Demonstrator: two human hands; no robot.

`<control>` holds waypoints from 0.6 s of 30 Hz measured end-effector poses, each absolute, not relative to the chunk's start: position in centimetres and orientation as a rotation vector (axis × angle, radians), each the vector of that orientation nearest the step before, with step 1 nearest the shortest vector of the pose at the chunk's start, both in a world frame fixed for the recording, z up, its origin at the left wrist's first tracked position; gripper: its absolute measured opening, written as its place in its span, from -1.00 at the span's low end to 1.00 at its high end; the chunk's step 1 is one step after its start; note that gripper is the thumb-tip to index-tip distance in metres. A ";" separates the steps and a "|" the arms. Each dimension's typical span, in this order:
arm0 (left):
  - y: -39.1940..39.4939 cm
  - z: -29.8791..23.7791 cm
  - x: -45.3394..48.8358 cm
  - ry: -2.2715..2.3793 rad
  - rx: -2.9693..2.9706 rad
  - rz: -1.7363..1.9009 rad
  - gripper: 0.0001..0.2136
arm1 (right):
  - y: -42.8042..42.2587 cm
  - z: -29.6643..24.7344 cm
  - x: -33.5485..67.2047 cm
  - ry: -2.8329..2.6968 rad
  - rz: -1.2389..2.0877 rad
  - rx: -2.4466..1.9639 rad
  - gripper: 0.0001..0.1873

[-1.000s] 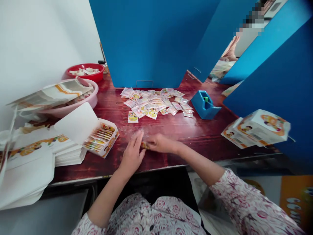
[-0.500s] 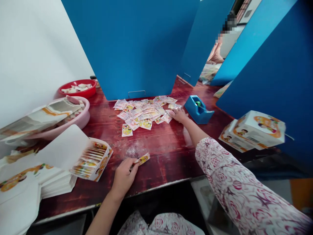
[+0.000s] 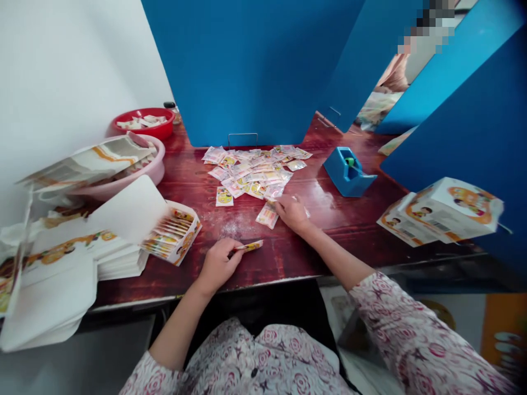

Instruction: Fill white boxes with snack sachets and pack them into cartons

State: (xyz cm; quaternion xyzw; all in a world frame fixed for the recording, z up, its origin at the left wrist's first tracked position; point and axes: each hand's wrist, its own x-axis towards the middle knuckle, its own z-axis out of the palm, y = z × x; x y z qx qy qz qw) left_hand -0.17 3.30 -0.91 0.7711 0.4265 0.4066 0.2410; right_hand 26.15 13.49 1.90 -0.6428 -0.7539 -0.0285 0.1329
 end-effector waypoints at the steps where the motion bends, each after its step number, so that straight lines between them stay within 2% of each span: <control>1: 3.2 -0.9 -0.2 1.152 2.114 1.121 -0.91 | 12.9 2.2 25.7 -2.151 -0.086 -1.807 -0.70; 3: 3.0 -0.7 -0.2 1.129 2.137 1.144 -0.89 | 11.2 2.5 24.7 -2.158 0.001 -1.640 -0.68; 7: 2.6 -0.6 -0.2 1.040 2.141 1.120 -0.87 | 6.6 2.0 21.7 -2.357 0.557 -1.240 -0.68; 10: 2.3 -0.6 -0.4 0.948 2.114 1.060 -0.85 | 5.3 1.6 21.1 -2.288 0.854 -1.212 -0.63; 12: 2.0 -0.4 -0.7 0.958 2.101 1.020 -0.85 | 6.5 1.9 22.0 -2.183 0.826 -1.349 -0.61; 14: 1.7 -0.3 -0.9 1.016 2.060 0.995 -0.87 | 8.7 2.6 23.5 -2.168 0.602 -1.505 -0.65; 15: 1.5 -0.2 -1.0 1.056 2.024 0.988 -0.86 | 10.0 3.0 24.3 -2.242 0.480 -1.555 -0.59; 18: 1.4 -0.3 -1.1 1.179 1.902 0.920 -0.62 | 13.3 3.9 25.6 -2.665 0.321 -1.582 -0.43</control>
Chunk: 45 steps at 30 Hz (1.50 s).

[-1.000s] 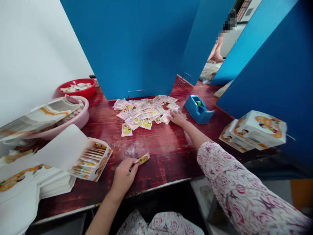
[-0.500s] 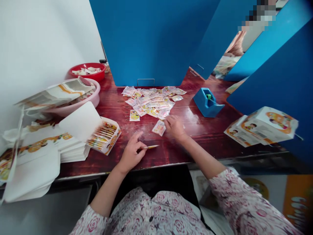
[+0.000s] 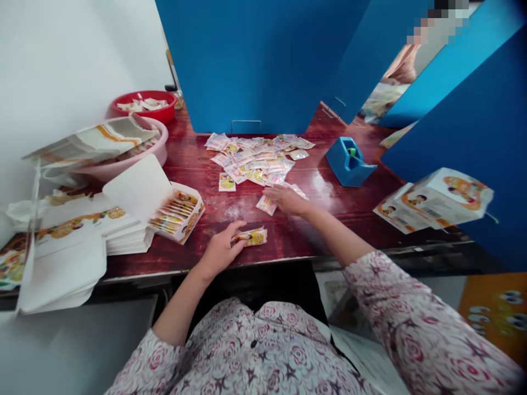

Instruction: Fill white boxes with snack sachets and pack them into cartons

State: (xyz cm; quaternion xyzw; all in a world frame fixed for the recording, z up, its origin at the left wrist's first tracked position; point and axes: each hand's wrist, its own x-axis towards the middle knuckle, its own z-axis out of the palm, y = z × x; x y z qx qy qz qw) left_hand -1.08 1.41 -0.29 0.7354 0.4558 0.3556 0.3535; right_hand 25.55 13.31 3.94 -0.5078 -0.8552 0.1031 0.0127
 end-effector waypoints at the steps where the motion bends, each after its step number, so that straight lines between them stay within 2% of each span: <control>1: 1.5 -0.4 -1.1 1.202 1.881 0.890 -0.57 | 14.1 4.2 25.7 -2.783 0.301 -1.576 -0.44; 3: 1.8 -0.6 -1.1 1.195 1.900 0.853 -0.63 | 15.2 4.7 25.6 -2.903 0.246 -1.602 -0.51; 7: 2.3 -0.7 -1.2 1.076 2.043 0.895 -0.95 | 15.4 5.4 25.0 -2.787 0.271 -1.791 -0.74; 10: 2.3 -0.4 -1.3 1.032 2.095 0.985 -0.96 | 13.1 5.2 24.0 -2.505 0.471 -1.706 -0.88; 14: 1.8 -0.2 -1.2 1.017 2.062 1.042 -0.93 | 7.6 4.6 21.7 -2.322 0.858 -1.360 -0.85; 18: 1.7 -0.5 -1.2 0.943 1.961 0.998 -0.90 | 5.7 4.6 21.7 -2.309 1.304 -1.123 -0.72; 20: 1.8 -0.5 -1.1 0.952 1.965 0.993 -0.89 | 7.4 4.6 23.1 -2.238 1.211 -1.237 -0.68; 23: 1.8 -0.5 -1.0 1.025 1.950 0.980 -0.87 | 11.3 4.6 25.8 -2.163 0.614 -1.647 -0.66; 26: 1.7 -0.4 -1.0 1.175 1.882 0.912 -0.58 | 14.2 4.4 27.7 -2.295 0.226 -1.959 -0.58; 28: 1.8 -0.3 -1.1 1.236 1.880 0.894 -0.51 | 14.8 4.2 28.2 -2.421 0.192 -2.036 -0.57; 31: 1.9 -0.3 -1.1 1.156 1.982 0.904 -0.79 | 14.2 4.0 28.3 -2.417 0.150 -2.082 -0.58; 33: 2.1 -0.2 -1.0 1.096 2.042 0.911 -0.90 | 13.6 3.7 28.3 -2.310 0.100 -2.084 -0.59; 40: 2.1 -0.3 -1.0 1.067 2.059 0.914 -0.92 | 13.2 2.1 29.0 -1.839 0.305 -1.767 -0.67; 45: 2.0 -0.6 -1.1 1.027 2.038 0.919 -0.91 | 11.3 2.5 27.2 -1.715 0.506 -1.629 -0.67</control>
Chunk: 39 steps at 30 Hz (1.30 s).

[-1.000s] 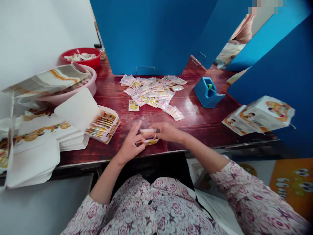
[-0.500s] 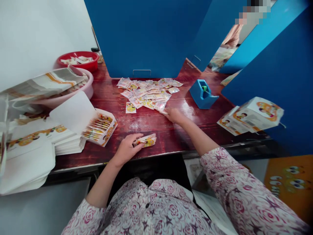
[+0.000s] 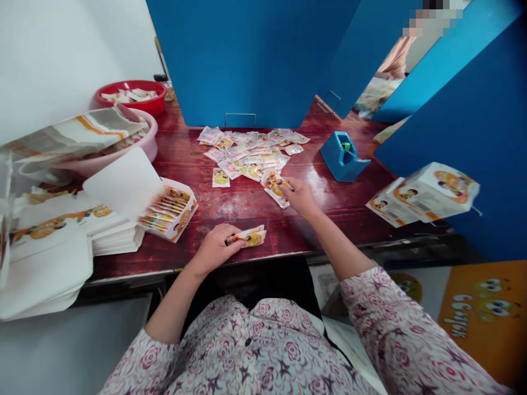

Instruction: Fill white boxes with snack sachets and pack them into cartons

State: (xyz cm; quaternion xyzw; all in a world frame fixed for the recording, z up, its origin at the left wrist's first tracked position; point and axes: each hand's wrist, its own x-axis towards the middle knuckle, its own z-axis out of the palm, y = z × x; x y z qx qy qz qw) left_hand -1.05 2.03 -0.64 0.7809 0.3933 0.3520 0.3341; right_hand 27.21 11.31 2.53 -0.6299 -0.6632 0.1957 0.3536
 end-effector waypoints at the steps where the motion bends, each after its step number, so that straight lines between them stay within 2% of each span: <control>1: 2.0 -0.7 -1.0 1.010 2.038 0.934 -0.91 | 10.4 2.7 26.4 -1.732 0.572 -1.580 -0.67; 7: 1.9 -0.7 -1.1 0.989 2.012 0.951 -0.92 | 5.9 2.5 21.8 -1.999 1.160 -1.295 -0.67; 14: 2.0 -0.7 -1.1 0.939 1.983 0.949 -0.94 | 5.4 3.3 21.6 -2.168 1.256 -1.233 -0.63; 17: 1.8 -0.4 -1.1 0.925 2.017 0.933 -0.89 | 5.3 3.8 21.8 -2.127 1.297 -1.221 -0.54; 19: 1.6 -0.2 -1.1 0.949 2.035 0.945 -0.91 | 6.1 4.0 22.6 -2.064 1.065 -1.402 -0.51; 21: 1.5 -0.1 -1.0 0.988 2.035 0.976 -0.92 | 7.2 4.0 23.9 -2.051 0.611 -1.652 -0.58; 24: 1.5 -0.2 -0.9 1.105 1.979 0.971 -0.78 | 8.8 3.8 25.5 -2.169 0.084 -2.009 -0.65; 27: 1.7 -0.4 -1.0 1.210 1.903 0.895 -0.54 | 9.4 3.3 26.1 -2.311 -0.086 -2.142 -0.69; 29: 1.9 -0.5 -1.0 1.201 1.903 0.854 -0.55 | 9.3 3.0 26.2 -2.292 -0.122 -2.129 -0.66; 33: 1.9 -0.6 -1.1 1.105 1.946 0.826 -0.61 | 8.8 2.9 26.3 -2.009 0.138 -2.099 -0.64; 36: 1.8 -0.6 -1.1 1.048 1.968 0.823 -0.56 | 7.9 3.2 25.7 -1.906 0.513 -1.753 -0.65; 39: 1.6 -0.5 -1.0 1.009 2.023 0.834 -0.55 | 6.7 3.5 24.4 -1.907 0.753 -1.442 -0.66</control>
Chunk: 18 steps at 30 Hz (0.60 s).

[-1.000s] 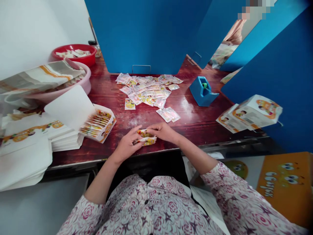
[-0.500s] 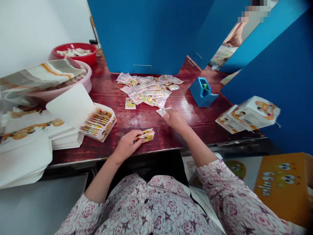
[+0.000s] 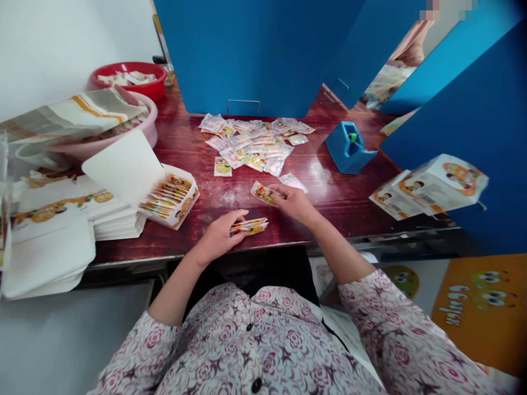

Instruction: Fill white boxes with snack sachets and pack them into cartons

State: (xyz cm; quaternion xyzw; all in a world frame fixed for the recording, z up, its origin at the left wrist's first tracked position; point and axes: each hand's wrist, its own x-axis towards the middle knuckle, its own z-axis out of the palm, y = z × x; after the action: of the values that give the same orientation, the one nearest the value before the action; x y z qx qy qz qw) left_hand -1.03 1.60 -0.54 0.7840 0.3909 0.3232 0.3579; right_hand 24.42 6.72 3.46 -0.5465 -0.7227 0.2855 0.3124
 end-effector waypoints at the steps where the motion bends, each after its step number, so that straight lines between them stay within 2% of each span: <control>1: 1.6 -0.5 -1.0 0.994 2.043 0.836 -0.55 | 6.4 3.5 24.0 -1.906 0.795 -1.403 -0.67; 8: 1.5 -0.6 -0.9 0.932 2.089 0.857 -0.54 | 5.8 3.4 23.1 -1.858 0.898 -1.384 -0.76; 18: 1.4 -0.6 -0.9 0.881 2.139 0.899 -0.57 | 5.2 2.8 22.6 -1.871 1.019 -1.269 -0.75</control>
State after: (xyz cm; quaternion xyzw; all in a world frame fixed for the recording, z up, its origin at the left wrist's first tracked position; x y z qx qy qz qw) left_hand -0.92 1.43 -0.63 0.8155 0.3357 0.3428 0.3237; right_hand 22.56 5.16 2.79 -0.4840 -0.7136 0.3887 0.3246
